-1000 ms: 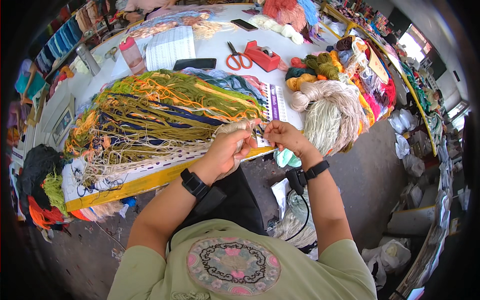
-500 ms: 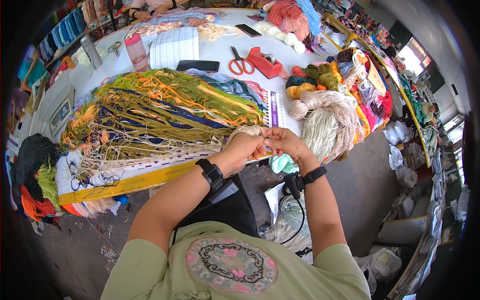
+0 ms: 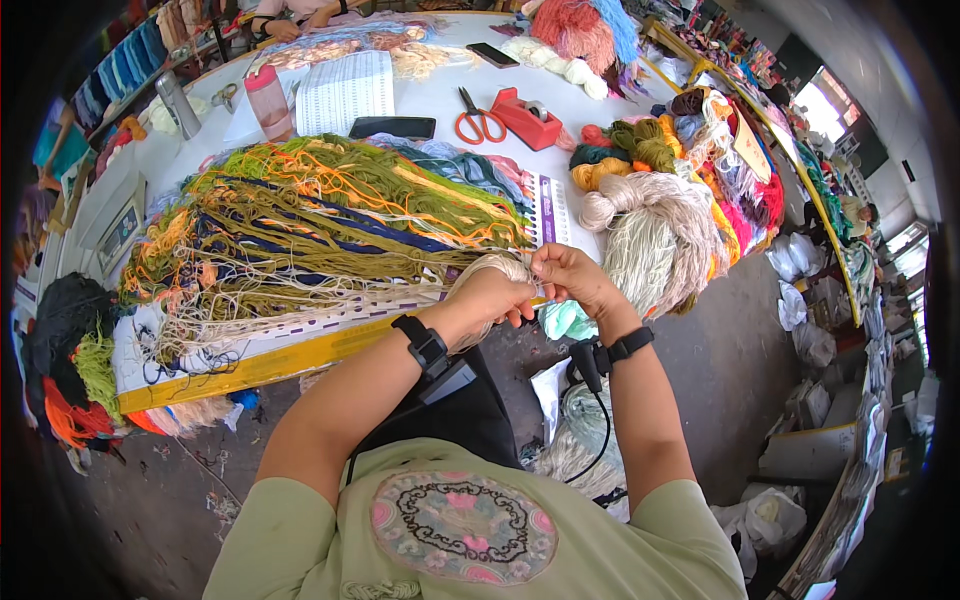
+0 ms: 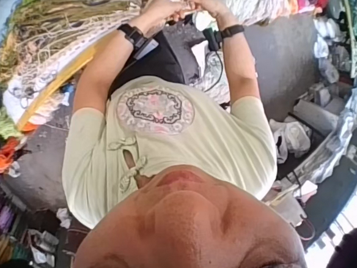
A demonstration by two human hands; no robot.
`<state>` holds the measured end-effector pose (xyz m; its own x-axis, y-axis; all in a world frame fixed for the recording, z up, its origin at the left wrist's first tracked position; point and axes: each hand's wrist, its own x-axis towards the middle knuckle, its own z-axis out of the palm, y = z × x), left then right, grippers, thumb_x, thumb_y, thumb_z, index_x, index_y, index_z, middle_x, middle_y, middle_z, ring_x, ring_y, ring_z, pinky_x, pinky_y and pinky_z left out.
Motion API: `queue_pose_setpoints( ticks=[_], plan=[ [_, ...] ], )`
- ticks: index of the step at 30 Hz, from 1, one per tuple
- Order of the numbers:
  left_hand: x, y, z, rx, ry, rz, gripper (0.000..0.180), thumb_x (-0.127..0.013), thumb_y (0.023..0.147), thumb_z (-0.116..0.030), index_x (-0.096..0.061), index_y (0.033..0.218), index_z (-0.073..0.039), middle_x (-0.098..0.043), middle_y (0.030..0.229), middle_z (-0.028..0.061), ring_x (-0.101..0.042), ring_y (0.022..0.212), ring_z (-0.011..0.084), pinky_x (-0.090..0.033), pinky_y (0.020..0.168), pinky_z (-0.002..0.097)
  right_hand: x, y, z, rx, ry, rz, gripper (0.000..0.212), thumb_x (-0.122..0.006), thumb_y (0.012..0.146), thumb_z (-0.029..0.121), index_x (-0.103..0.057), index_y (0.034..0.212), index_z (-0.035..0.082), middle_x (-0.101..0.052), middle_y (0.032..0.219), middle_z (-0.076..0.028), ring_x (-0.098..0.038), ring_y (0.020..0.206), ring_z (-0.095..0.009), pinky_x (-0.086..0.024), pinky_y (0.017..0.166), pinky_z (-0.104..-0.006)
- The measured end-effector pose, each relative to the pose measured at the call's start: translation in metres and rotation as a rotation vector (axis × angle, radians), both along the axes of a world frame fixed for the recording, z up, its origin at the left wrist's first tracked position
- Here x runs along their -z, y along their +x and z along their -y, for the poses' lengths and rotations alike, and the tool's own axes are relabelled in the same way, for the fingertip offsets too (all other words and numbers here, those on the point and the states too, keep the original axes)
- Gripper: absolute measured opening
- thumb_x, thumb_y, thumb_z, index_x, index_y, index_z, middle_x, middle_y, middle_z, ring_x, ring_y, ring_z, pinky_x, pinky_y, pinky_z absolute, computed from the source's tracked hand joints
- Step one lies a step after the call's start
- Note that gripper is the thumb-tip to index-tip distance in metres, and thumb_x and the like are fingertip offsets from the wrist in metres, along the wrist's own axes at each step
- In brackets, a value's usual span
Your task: The person sorts bundles of yarn by hand, pulling individual strands from a large pile and threading them through holes in a cardboard organizer. They repeatedly select a bundle, separate a section, and loop it through a specific slot on the organizer.
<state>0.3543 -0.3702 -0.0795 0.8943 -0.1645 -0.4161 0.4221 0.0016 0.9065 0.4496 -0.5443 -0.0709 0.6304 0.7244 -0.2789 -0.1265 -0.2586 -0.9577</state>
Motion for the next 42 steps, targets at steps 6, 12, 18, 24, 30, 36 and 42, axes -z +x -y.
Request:
queue_pose_setpoints(
  ticks=[6, 12, 18, 24, 30, 36, 42],
  plan=[
    [-0.012, -0.012, -0.003, -0.26, -0.029, 0.081, 0.024, -0.06, 0.092, -0.026, -0.065, 0.09, -0.002, -0.069, 0.081, 0.0086, -0.057, 0.055, 0.0107, -0.037, 0.046, 0.022, 0.003, -0.001, -0.002, 0.026, -0.036, 0.002, 0.025, -0.065, 0.091, 0.033, -0.059, 0.094, 0.009, -0.055, 0.061, 0.003, -0.046, 0.048, -0.002, -0.036, 0.044, -0.0158],
    [-0.002, -0.011, -0.032, -0.345, -0.255, 0.053, 0.023, -0.057, 0.093, -0.025, -0.062, 0.097, -0.003, -0.07, 0.089, 0.0086, -0.057, 0.06, 0.0088, -0.034, 0.049, 0.0217, -0.006, -0.005, -0.01, 0.055, -0.09, 0.003, 0.021, -0.063, 0.093, 0.028, -0.059, 0.095, 0.007, -0.054, 0.06, 0.003, -0.045, 0.046, -0.003, -0.036, 0.043, -0.0164],
    [-0.006, -0.019, -0.036, -0.482, -0.28, 0.102, 0.023, -0.06, 0.093, -0.026, -0.061, 0.1, -0.004, -0.07, 0.091, 0.0111, -0.054, 0.06, 0.0078, -0.032, 0.046, 0.0193, 0.0, -0.003, -0.01, 0.063, -0.115, 0.032, 0.025, -0.063, 0.092, 0.031, -0.06, 0.093, 0.006, -0.055, 0.061, 0.003, -0.045, 0.048, -0.003, -0.038, 0.045, -0.0182],
    [-0.017, -0.033, -0.069, -0.38, -0.953, -0.097, 0.018, -0.055, 0.096, -0.024, -0.056, 0.089, -0.007, -0.052, 0.073, -0.0004, -0.04, 0.053, 0.004, -0.028, 0.04, 0.0165, 0.001, -0.002, -0.012, 0.061, -0.142, 0.039, 0.024, -0.064, 0.092, 0.029, -0.06, 0.092, 0.005, -0.056, 0.061, 0.002, -0.045, 0.047, -0.004, -0.038, 0.044, -0.0189],
    [-0.052, -0.077, -0.104, -0.413, -0.885, 0.099, 0.019, -0.052, 0.098, -0.023, -0.056, 0.089, -0.007, -0.047, 0.067, -0.0035, -0.037, 0.047, 0.0027, -0.029, 0.039, 0.0168, -0.001, -0.004, -0.013, 0.067, -0.156, 0.042, 0.023, -0.064, 0.092, 0.028, -0.061, 0.093, 0.005, -0.056, 0.061, 0.002, -0.044, 0.046, -0.004, -0.037, 0.044, -0.0193],
    [-0.051, -0.128, -0.202, -0.668, -1.045, 0.265, 0.015, -0.052, 0.097, -0.018, -0.056, 0.09, -0.006, -0.046, 0.065, -0.0036, -0.037, 0.046, 0.004, -0.03, 0.038, 0.0176, -0.003, -0.003, -0.013, 0.063, -0.15, 0.043, 0.022, -0.064, 0.092, 0.027, -0.06, 0.092, 0.005, -0.056, 0.059, 0.001, -0.044, 0.045, -0.004, -0.036, 0.044, -0.0199],
    [-0.042, -0.162, -0.233, -1.261, -0.005, 0.499, 0.022, -0.054, 0.097, -0.02, -0.055, 0.112, -0.004, -0.049, 0.07, -0.0054, -0.035, 0.048, 0.0022, -0.026, 0.039, 0.0183, -0.005, -0.001, -0.014, 0.065, -0.158, 0.041, 0.021, -0.064, 0.092, 0.026, -0.06, 0.09, 0.005, -0.056, 0.059, 0.001, -0.044, 0.045, -0.005, -0.036, 0.043, -0.0201]
  ],
)
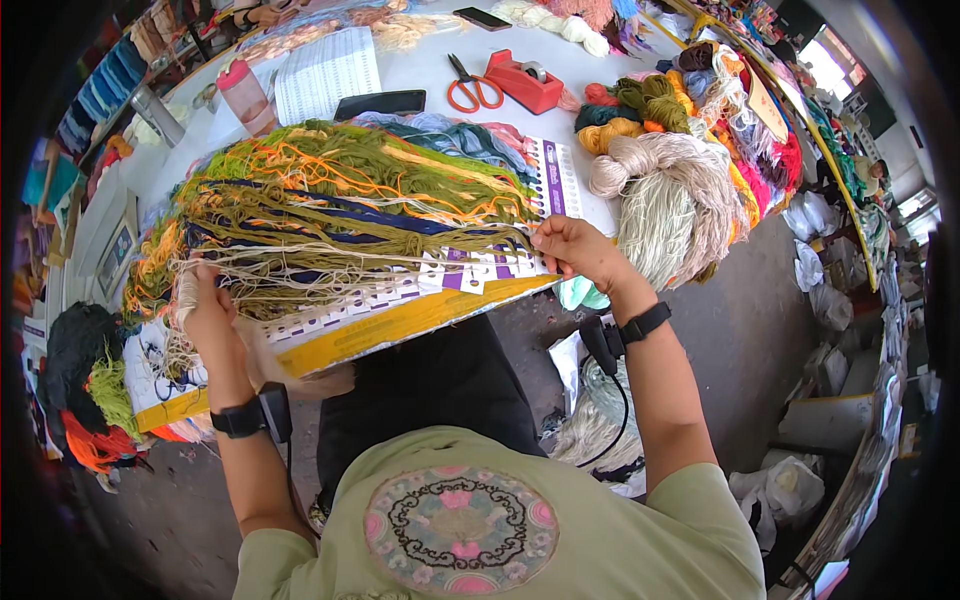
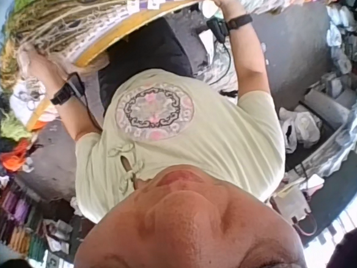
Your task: The person sorts bundles of yarn by hand, pulling individual strands from a large pile and threading them through holes in a cardboard organizer. They repeatedly select a bundle, separate a section, and loop it through a specific slot on the organizer.
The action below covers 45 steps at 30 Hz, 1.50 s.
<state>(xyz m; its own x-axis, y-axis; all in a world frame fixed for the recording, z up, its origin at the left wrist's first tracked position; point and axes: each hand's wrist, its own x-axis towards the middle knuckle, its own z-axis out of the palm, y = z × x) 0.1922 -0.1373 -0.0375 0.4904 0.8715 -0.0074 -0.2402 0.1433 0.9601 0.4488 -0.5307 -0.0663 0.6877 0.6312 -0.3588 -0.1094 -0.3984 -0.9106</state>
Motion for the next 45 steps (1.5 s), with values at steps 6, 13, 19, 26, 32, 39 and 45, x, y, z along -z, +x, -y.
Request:
queue_pose_setpoints(
  ticks=[6, 13, 19, 26, 32, 39, 45],
  plan=[
    [-0.022, 0.007, 0.064, 0.388, 0.09, -0.19, 0.023, -0.058, 0.095, -0.025, -0.065, 0.106, -0.006, -0.052, 0.066, -0.0052, -0.031, 0.045, 0.0009, -0.022, 0.041, 0.0182, 0.003, -0.005, -0.003, 0.008, -0.02, 0.049, 0.021, -0.063, 0.092, 0.026, -0.059, 0.09, 0.006, -0.056, 0.061, 0.001, -0.044, 0.046, -0.004, -0.036, 0.043, -0.0192],
    [-0.043, 0.052, 0.138, 0.827, -0.02, 0.07, 0.039, -0.053, 0.097, -0.033, -0.06, 0.117, -0.001, -0.064, 0.106, 0.0103, -0.059, 0.093, 0.0156, -0.044, 0.073, 0.0267, 0.004, -0.02, -0.001, 0.101, 0.044, 0.036, 0.014, -0.061, 0.093, 0.021, -0.058, 0.095, 0.007, -0.058, 0.07, 0.002, -0.045, 0.052, -0.003, -0.038, 0.047, -0.0168],
    [-0.048, 0.062, 0.153, 0.973, -0.231, 0.271, 0.047, -0.047, 0.1, -0.033, -0.047, 0.133, 0.0, -0.044, 0.141, 0.0179, -0.036, 0.137, 0.0283, -0.031, 0.11, 0.0459, -0.017, -0.058, -0.022, 0.103, 0.146, 0.047, 0.018, -0.062, 0.092, 0.02, -0.06, 0.104, 0.007, -0.059, 0.086, 0.004, -0.05, 0.065, -0.004, -0.044, 0.061, -0.0184],
    [-0.04, 0.075, 0.189, 0.998, -0.247, 0.204, 0.047, -0.058, 0.095, -0.033, -0.056, 0.125, 0.003, -0.06, 0.121, 0.0111, -0.059, 0.102, 0.0151, -0.05, 0.081, 0.0289, -0.062, -0.111, -0.057, -0.093, 0.419, 0.088, 0.013, -0.069, 0.087, 0.012, -0.065, 0.098, 0.008, -0.058, 0.086, 0.005, -0.051, 0.068, -0.002, -0.045, 0.059, -0.0188],
    [-0.031, 0.072, 0.184, 1.061, -0.387, 0.217, 0.047, -0.05, 0.099, -0.032, -0.052, 0.128, 0.004, -0.056, 0.127, 0.0141, -0.054, 0.116, 0.0197, -0.045, 0.098, 0.0347, -0.062, -0.124, -0.051, -0.032, 0.506, 0.032, 0.008, -0.066, 0.089, 0.012, -0.063, 0.094, 0.007, -0.058, 0.087, 0.005, -0.05, 0.068, -0.001, -0.044, 0.057, -0.0182],
    [-0.032, 0.075, 0.187, 1.003, -0.506, 0.266, 0.047, -0.048, 0.099, -0.032, -0.047, 0.13, 0.004, -0.054, 0.131, 0.0181, -0.053, 0.121, 0.0243, -0.043, 0.1, 0.0368, -0.057, -0.126, -0.041, -0.008, 0.582, 0.002, 0.005, -0.061, 0.093, 0.011, -0.062, 0.095, 0.007, -0.058, 0.09, 0.002, -0.051, 0.072, -0.003, -0.044, 0.06, -0.0188],
    [-0.035, 0.07, 0.148, 0.743, -0.419, 0.237, 0.045, -0.053, 0.097, -0.028, -0.047, 0.13, 0.002, -0.055, 0.128, 0.0186, -0.057, 0.116, 0.024, -0.053, 0.078, 0.0241, -0.07, -0.105, 0.005, 0.355, 1.181, -0.157, 0.008, -0.056, 0.094, 0.015, -0.053, 0.096, 0.007, -0.063, 0.108, -0.014, -0.062, 0.109, -0.026, -0.047, 0.098, -0.0417]
  ],
)
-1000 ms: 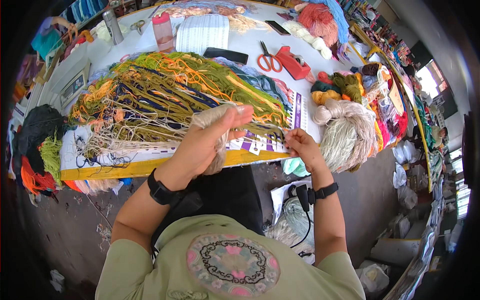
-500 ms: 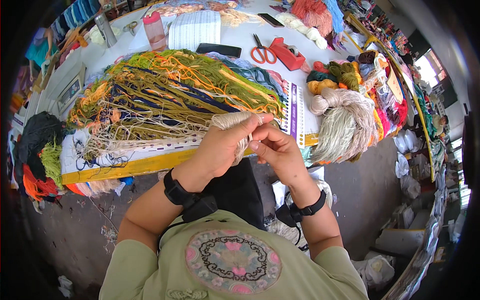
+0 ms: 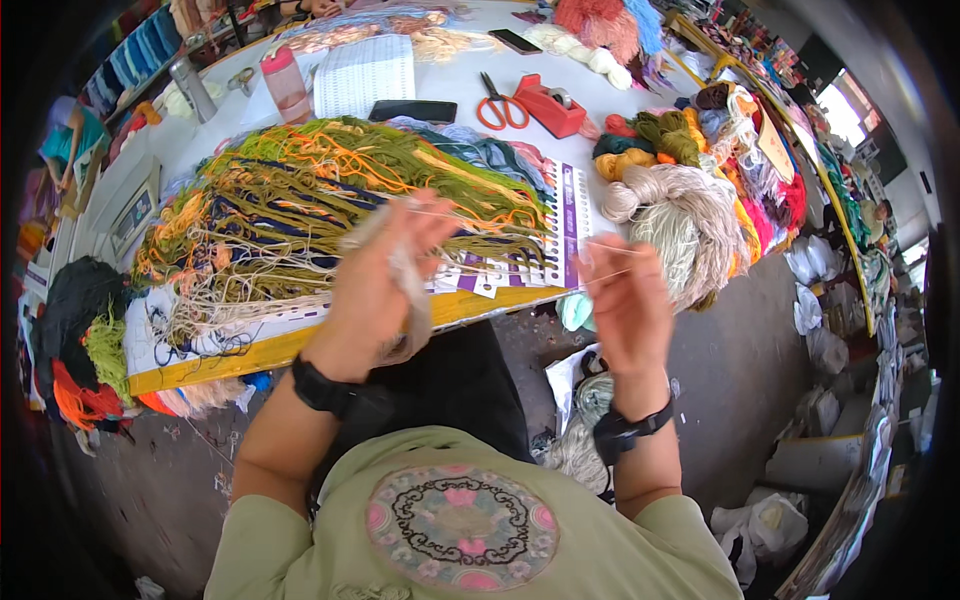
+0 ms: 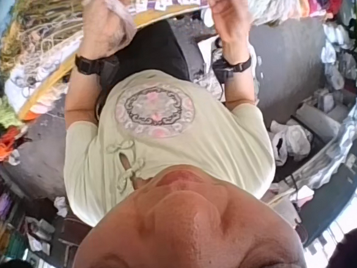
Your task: The person sorts bundles of yarn by hand, pulling individual strands from a large pile and threading them through holes in a cardboard organizer. They repeatedly select a bundle, separate a section, and loop it through a specific slot on the organizer.
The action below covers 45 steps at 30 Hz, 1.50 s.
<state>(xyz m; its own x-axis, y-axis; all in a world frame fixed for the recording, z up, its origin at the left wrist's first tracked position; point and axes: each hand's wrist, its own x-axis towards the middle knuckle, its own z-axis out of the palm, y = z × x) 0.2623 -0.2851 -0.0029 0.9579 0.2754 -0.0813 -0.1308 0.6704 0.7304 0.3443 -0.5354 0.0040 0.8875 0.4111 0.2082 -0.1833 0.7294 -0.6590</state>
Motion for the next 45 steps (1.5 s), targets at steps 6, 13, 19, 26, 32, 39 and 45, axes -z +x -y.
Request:
queue_pose_setpoints(
  ticks=[6, 13, 19, 26, 32, 39, 45],
  plan=[
    [0.01, -0.014, -0.075, -0.354, -0.017, -0.035, 0.03, -0.057, 0.094, -0.015, -0.056, 0.121, 0.0, -0.062, 0.102, 0.0088, -0.059, 0.082, 0.0121, -0.04, 0.053, 0.0159, 0.007, 0.076, 0.158, 0.725, 0.112, -0.061, 0.022, -0.045, 0.095, 0.008, -0.039, 0.074, 0.011, -0.04, 0.067, 0.002, -0.04, 0.06, -0.009, -0.041, 0.057, -0.0217],
    [0.005, 0.029, 0.026, 0.294, 0.026, -0.17, 0.022, -0.061, 0.091, -0.012, -0.063, 0.11, -0.001, -0.06, 0.088, 0.0039, -0.045, 0.063, 0.0022, -0.029, 0.044, 0.0148, 0.034, 0.066, 0.048, 0.206, -1.068, 0.445, 0.009, -0.051, 0.094, 0.014, -0.057, 0.094, 0.007, -0.046, 0.064, 0.006, -0.039, 0.054, -0.005, -0.033, 0.048, -0.022],
    [0.066, 0.081, 0.068, 0.543, 0.095, -0.399, 0.018, -0.065, 0.088, -0.016, -0.064, 0.1, -0.002, -0.064, 0.087, 0.0057, -0.049, 0.061, 0.0054, -0.032, 0.045, 0.0174, 0.091, 0.087, 0.019, -0.037, -1.305, 0.631, 0.012, -0.058, 0.09, 0.017, -0.061, 0.095, 0.006, -0.06, 0.067, -0.007, -0.057, 0.061, -0.015, -0.046, 0.059, -0.0316],
    [0.066, 0.084, 0.098, 0.403, 0.474, -0.433, 0.011, -0.064, 0.086, -0.013, -0.062, 0.095, -0.006, -0.067, 0.085, 0.0052, -0.05, 0.058, 0.0068, -0.032, 0.046, 0.021, 0.077, 0.084, 0.024, -0.205, -1.207, 0.587, 0.008, -0.054, 0.094, 0.013, -0.058, 0.095, 0.006, -0.049, 0.064, 0.003, -0.045, 0.058, -0.004, -0.038, 0.054, -0.0222],
    [0.074, 0.096, 0.103, 0.372, 0.274, -0.423, 0.01, -0.062, 0.083, -0.002, -0.061, 0.092, 0.002, -0.064, 0.078, 0.0111, -0.05, 0.054, 0.0094, -0.03, 0.043, 0.0216, 0.069, 0.086, 0.025, -0.316, -1.087, 0.396, 0.004, -0.055, 0.095, 0.014, -0.055, 0.094, 0.01, -0.048, 0.062, 0.006, -0.044, 0.053, -0.001, -0.032, 0.045, -0.018],
    [0.077, 0.105, 0.105, 0.415, 0.408, -0.472, 0.008, -0.058, 0.084, -0.001, -0.061, 0.082, 0.006, -0.063, 0.073, 0.0115, -0.05, 0.054, 0.0102, -0.031, 0.042, 0.0226, 0.075, 0.102, 0.025, -0.414, -1.142, 0.304, 0.008, -0.059, 0.09, 0.015, -0.054, 0.092, 0.009, -0.054, 0.062, 0.003, -0.048, 0.05, -0.004, -0.037, 0.044, -0.0203],
    [0.074, 0.098, 0.103, 0.421, 0.633, -0.448, 0.017, -0.055, 0.088, -0.01, -0.062, 0.08, 0.003, -0.063, 0.072, 0.0057, -0.05, 0.055, 0.0084, -0.033, 0.045, 0.0214, 0.066, 0.106, 0.022, -0.495, -1.19, 0.303, 0.015, -0.062, 0.09, 0.022, -0.055, 0.091, 0.009, -0.057, 0.063, 0.001, -0.045, 0.045, -0.004, -0.034, 0.043, -0.0191]
  ],
)
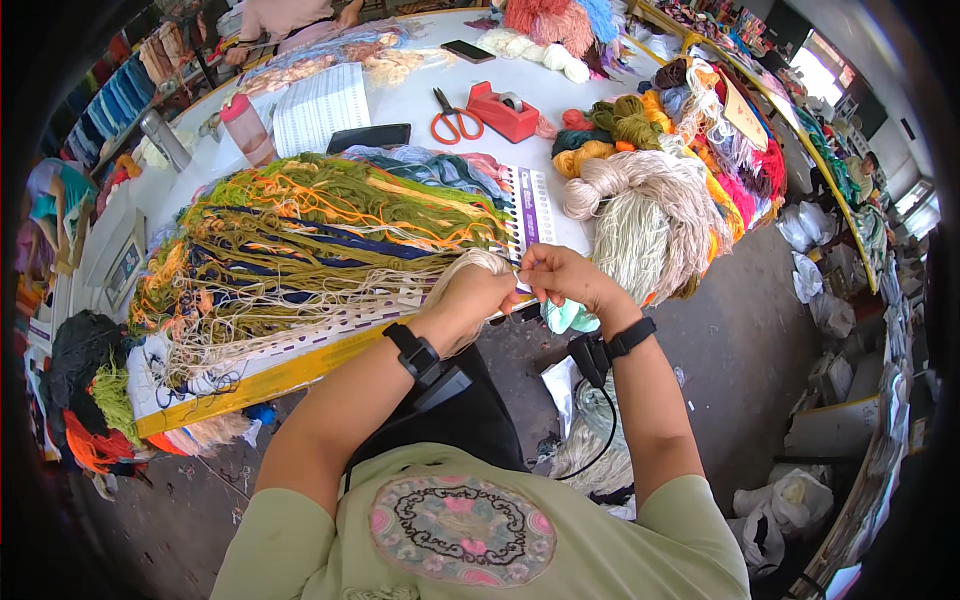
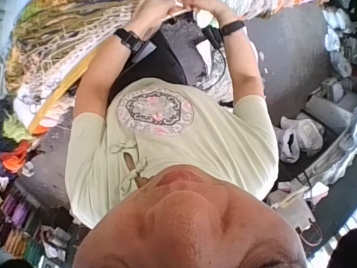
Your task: The person sorts bundles of yarn by hand, pulling individual strands from a large pile and threading them through holes in a cardboard organizer. They repeatedly select a bundle, separate a section, and loop it through a specific slot on the organizer.
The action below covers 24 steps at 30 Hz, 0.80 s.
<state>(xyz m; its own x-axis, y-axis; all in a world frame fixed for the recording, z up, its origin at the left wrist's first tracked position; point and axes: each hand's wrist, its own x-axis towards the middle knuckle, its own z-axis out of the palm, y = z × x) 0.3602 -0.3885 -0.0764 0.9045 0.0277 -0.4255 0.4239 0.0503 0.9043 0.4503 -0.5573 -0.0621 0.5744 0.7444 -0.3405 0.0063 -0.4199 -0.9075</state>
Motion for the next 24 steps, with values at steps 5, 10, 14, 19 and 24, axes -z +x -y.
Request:
queue_pose_setpoints(
  ticks=[5, 10, 14, 19, 24],
  plan=[
    [-0.007, -0.005, -0.012, -0.262, -0.372, 0.124, 0.01, -0.058, 0.085, -0.011, -0.061, 0.087, -0.001, -0.063, 0.082, 0.0052, -0.049, 0.059, 0.0077, -0.031, 0.044, 0.0191, 0.001, 0.004, -0.002, 0.009, 0.018, -0.026, 0.015, -0.063, 0.089, 0.023, -0.057, 0.092, 0.009, -0.059, 0.064, 0.0, -0.045, 0.045, -0.004, -0.034, 0.043, -0.0193],
    [-0.015, -0.005, -0.015, -0.088, -0.787, 0.009, 0.015, -0.058, 0.085, -0.011, -0.06, 0.097, -0.002, -0.065, 0.089, 0.0066, -0.054, 0.068, 0.0084, -0.03, 0.044, 0.0192, 0.003, 0.007, -0.001, -0.001, 0.028, -0.086, 0.012, -0.061, 0.087, 0.016, -0.058, 0.095, 0.008, -0.06, 0.066, 0.0, -0.049, 0.048, -0.005, -0.039, 0.044, -0.0185],
    [-0.017, -0.004, -0.004, -0.05, -0.59, 0.054, 0.022, -0.058, 0.085, -0.012, -0.062, 0.104, -0.002, -0.067, 0.094, 0.0082, -0.061, 0.081, 0.0087, -0.034, 0.048, 0.0204, 0.006, 0.007, 0.001, 0.02, 0.096, -0.116, 0.015, -0.059, 0.086, 0.012, -0.057, 0.1, 0.007, -0.061, 0.068, 0.0, -0.05, 0.049, -0.004, -0.039, 0.044, -0.0177],
    [-0.013, -0.008, 0.001, 0.065, -0.193, 0.208, 0.024, -0.057, 0.088, -0.016, -0.063, 0.105, 0.0, -0.067, 0.091, 0.0056, -0.061, 0.081, 0.0079, -0.04, 0.057, 0.0238, 0.0, 0.002, 0.001, 0.068, 0.195, -0.149, 0.021, -0.059, 0.085, 0.012, -0.057, 0.105, 0.005, -0.061, 0.07, 0.0, -0.051, 0.054, -0.003, -0.038, 0.046, -0.0164],
    [0.01, -0.002, -0.006, 0.218, 0.247, 0.307, 0.015, -0.061, 0.088, -0.017, -0.066, 0.091, -0.004, -0.064, 0.079, 0.0013, -0.057, 0.068, 0.0079, -0.044, 0.06, 0.0249, -0.006, 0.003, 0.002, 0.076, 0.199, -0.175, 0.025, -0.062, 0.083, 0.014, -0.058, 0.107, 0.005, -0.061, 0.069, 0.001, -0.049, 0.053, -0.003, -0.037, 0.047, -0.0163]
  ],
)
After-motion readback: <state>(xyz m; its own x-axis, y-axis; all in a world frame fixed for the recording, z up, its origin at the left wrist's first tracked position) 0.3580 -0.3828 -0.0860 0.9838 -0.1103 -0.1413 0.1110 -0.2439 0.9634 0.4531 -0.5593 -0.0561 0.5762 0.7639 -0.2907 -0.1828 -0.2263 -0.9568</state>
